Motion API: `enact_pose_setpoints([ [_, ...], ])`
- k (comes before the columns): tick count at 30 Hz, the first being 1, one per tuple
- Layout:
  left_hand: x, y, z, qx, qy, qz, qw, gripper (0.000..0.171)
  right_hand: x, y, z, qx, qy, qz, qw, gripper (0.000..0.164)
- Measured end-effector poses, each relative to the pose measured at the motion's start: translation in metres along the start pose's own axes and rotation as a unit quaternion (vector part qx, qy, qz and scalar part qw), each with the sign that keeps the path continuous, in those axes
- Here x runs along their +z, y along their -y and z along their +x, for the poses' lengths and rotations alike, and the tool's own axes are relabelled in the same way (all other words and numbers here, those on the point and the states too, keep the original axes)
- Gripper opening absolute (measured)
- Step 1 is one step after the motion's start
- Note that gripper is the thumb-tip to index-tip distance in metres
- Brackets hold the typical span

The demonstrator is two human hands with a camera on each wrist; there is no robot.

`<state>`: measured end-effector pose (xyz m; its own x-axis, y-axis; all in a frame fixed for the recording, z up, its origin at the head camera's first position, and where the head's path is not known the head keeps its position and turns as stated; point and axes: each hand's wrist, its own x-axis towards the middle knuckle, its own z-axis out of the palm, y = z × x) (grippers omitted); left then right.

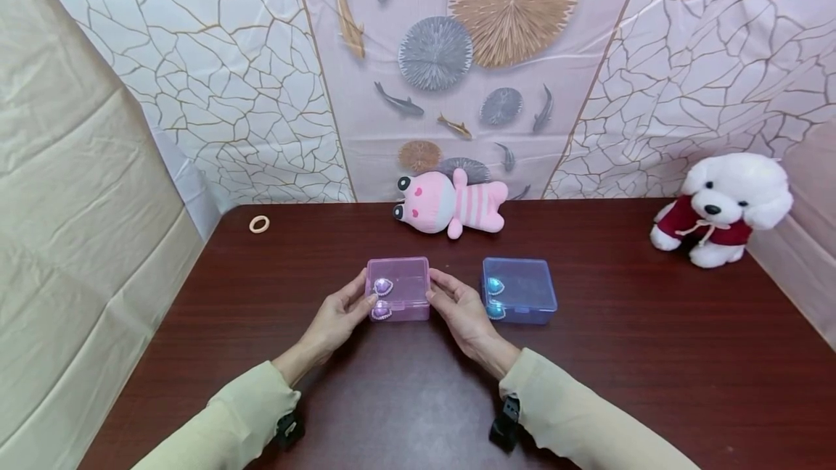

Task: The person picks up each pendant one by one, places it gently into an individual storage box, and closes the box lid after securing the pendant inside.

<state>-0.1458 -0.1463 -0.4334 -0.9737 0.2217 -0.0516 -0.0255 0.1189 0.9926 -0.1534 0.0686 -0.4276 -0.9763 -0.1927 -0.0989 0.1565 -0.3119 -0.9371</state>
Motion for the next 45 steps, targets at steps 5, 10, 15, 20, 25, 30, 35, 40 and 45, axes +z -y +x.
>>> enact_pose_setpoints([
  [5, 0.0, -0.0008, 0.0003, 0.002, -0.004, 0.003, 1.0, 0.06, -0.0008, -0.0011, 0.001, -0.007, 0.012, -0.02, 1.0, 0.051],
  [10, 0.0005, -0.0007, 0.0008, 0.003, -0.007, 0.006, 1.0, 0.06, -0.0008, -0.0009, 0.0016, -0.003, 0.013, -0.03, 0.999, 0.052],
  [15, 0.0005, -0.0006, 0.0013, 0.002, -0.003, 0.007, 1.0, 0.06, -0.0006, -0.0007, 0.0002, -0.004, 0.005, -0.055, 0.998, 0.052],
  [20, 0.0011, -0.0019, 0.0022, 0.002, -0.004, 0.005, 1.0, 0.061, -0.0002, 0.0003, 0.0001, -0.007, -0.002, -0.071, 0.997, 0.052],
  [25, 0.0008, -0.0024, 0.0019, -0.003, -0.007, 0.011, 0.9999, 0.06, -0.0005, -0.0005, -0.0004, -0.002, 0.008, -0.053, 0.999, 0.053],
  [30, 0.0002, -0.0035, 0.0032, -0.007, -0.003, 0.015, 0.9999, 0.061, -0.0007, -0.0007, -0.0011, 0.001, 0.012, -0.046, 0.999, 0.057],
  [35, 0.0002, -0.0054, 0.004, -0.005, 0.003, 0.008, 0.9999, 0.062, -0.0011, 0.0005, -0.0005, -0.004, 0.016, -0.051, 0.999, 0.058],
  [40, -0.0005, -0.0057, 0.0038, -0.004, 0.001, 0.01, 0.9999, 0.062, 0.0003, 0.0007, 0.0015, 0.0, 0.008, -0.059, 0.998, 0.058],
  [45, -0.0007, -0.0041, 0.0045, -0.002, 0.001, 0.014, 0.9999, 0.061, 0.0028, -0.0009, 0.0027, 0.001, -0.003, -0.045, 0.999, 0.058],
])
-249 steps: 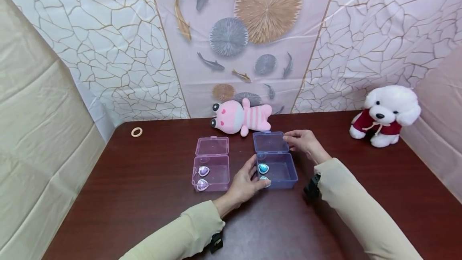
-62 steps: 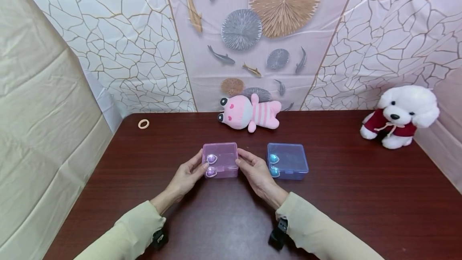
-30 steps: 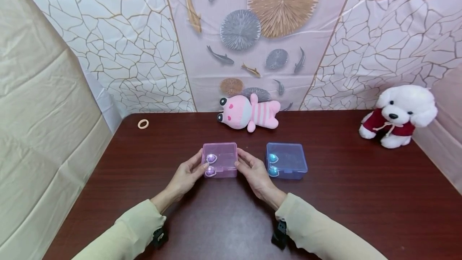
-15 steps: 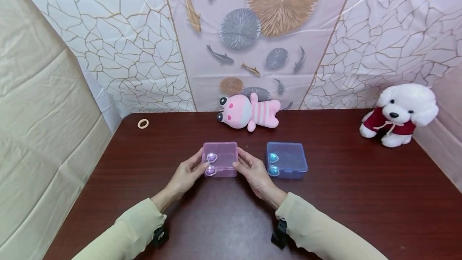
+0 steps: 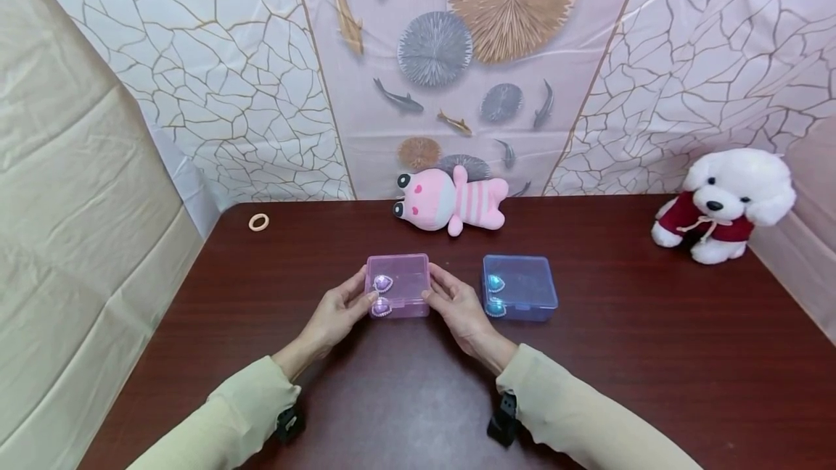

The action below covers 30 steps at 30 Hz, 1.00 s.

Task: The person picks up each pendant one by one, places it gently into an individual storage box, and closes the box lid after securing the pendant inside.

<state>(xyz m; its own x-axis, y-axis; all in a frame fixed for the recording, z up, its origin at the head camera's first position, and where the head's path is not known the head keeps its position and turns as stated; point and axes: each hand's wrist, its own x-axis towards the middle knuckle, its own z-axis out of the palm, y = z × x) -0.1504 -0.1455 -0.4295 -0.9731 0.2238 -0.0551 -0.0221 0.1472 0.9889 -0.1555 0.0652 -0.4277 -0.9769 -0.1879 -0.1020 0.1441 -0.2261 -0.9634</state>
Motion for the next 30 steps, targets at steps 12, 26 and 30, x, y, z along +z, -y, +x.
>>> enact_pose_setpoints([
  [12, -0.0006, -0.0034, 0.0025, -0.012, 0.009, 0.0, 0.9999, 0.062, 0.0044, 0.0015, -0.0001, -0.007, 0.005, 0.023, 1.0, 0.061],
  [26, 0.0007, -0.0035, 0.0052, -0.033, 0.007, -0.035, 0.9988, 0.06, 0.0035, -0.0009, -0.0003, 0.024, -0.03, 0.081, 0.996, 0.049],
  [30, -0.0003, -0.0047, 0.005, -0.022, 0.015, -0.022, 0.9994, 0.063, 0.0045, -0.0011, -0.0006, 0.027, -0.035, 0.08, 0.996, 0.049],
])
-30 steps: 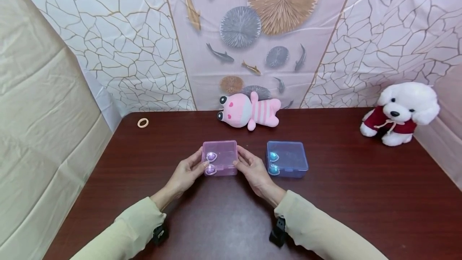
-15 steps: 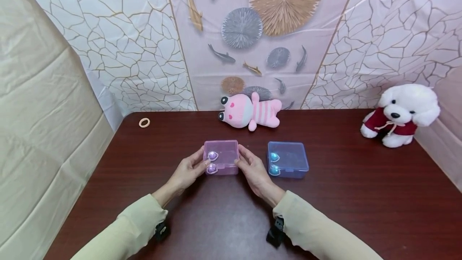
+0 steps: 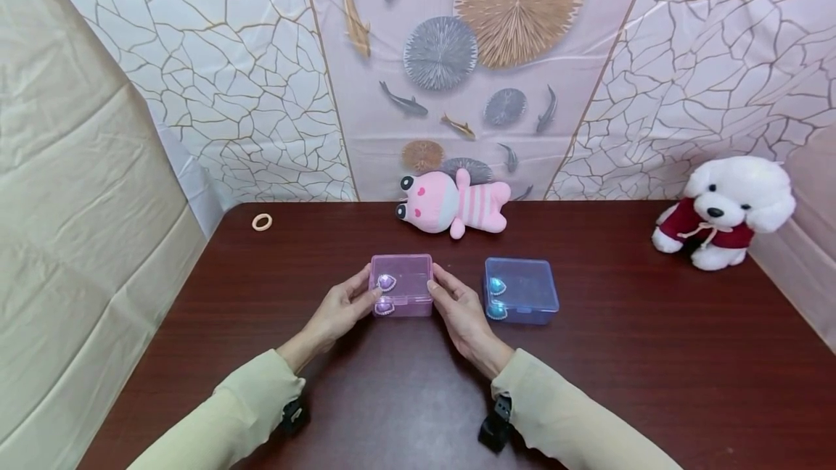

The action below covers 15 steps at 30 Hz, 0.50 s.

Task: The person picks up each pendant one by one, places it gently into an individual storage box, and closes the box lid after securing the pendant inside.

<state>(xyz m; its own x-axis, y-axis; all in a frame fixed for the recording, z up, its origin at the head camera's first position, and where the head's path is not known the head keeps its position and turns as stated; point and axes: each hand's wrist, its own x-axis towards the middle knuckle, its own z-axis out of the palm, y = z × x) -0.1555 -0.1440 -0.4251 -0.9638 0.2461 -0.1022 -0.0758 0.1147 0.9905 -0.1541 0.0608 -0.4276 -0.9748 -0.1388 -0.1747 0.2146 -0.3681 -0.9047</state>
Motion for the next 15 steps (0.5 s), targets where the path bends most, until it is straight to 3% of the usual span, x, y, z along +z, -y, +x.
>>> enact_pose_setpoints([
  [6, -0.0024, -0.0005, 0.0008, 0.023, 0.03, 0.005, 0.9993, 0.076, 0.0015, 0.0014, -0.0013, 0.004, -0.007, 0.002, 1.0, 0.049],
  [15, -0.0033, 0.0006, 0.0001, 0.029, 0.033, 0.013, 0.999, 0.071, 0.0018, 0.0023, -0.0024, 0.006, 0.0, 0.004, 1.0, 0.048],
])
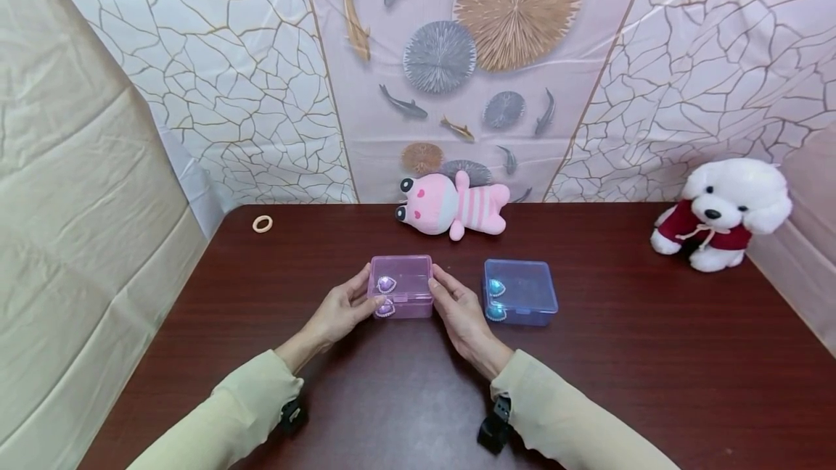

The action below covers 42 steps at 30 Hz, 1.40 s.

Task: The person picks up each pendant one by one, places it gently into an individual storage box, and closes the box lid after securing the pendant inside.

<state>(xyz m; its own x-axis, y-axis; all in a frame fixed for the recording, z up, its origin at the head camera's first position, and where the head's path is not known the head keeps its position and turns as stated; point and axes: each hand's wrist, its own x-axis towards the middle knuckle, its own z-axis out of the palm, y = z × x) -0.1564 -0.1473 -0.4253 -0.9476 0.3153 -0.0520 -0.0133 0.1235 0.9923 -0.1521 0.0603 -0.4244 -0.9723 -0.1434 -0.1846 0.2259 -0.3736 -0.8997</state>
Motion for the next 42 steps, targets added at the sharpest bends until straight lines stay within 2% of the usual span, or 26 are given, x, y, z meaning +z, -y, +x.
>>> enact_pose_setpoints([
  [8, 0.0005, -0.0002, -0.0017, -0.032, -0.012, -0.019, 0.9992, 0.061, 0.0024, -0.0023, 0.0019, 0.005, -0.013, 0.01, 1.0, 0.048],
  [16, 0.0013, 0.0016, -0.001, -0.03, -0.015, -0.029, 0.999, 0.057, 0.0007, -0.0046, 0.0019, -0.004, -0.011, 0.006, 1.0, 0.048],
  [22, 0.0015, 0.0029, -0.0012, -0.03, -0.024, -0.013, 0.9992, 0.057, 0.0009, -0.0044, 0.002, -0.002, -0.009, 0.003, 1.0, 0.048],
  [29, 0.0015, 0.0043, -0.0004, -0.024, -0.019, -0.02, 0.9993, 0.059, 0.0, -0.0055, 0.0025, -0.006, -0.004, -0.003, 1.0, 0.05],
  [42, 0.0046, 0.0027, 0.001, -0.026, -0.027, -0.008, 0.9993, 0.061, -0.0056, -0.0071, 0.0039, -0.039, 0.042, -0.006, 0.998, 0.053],
])
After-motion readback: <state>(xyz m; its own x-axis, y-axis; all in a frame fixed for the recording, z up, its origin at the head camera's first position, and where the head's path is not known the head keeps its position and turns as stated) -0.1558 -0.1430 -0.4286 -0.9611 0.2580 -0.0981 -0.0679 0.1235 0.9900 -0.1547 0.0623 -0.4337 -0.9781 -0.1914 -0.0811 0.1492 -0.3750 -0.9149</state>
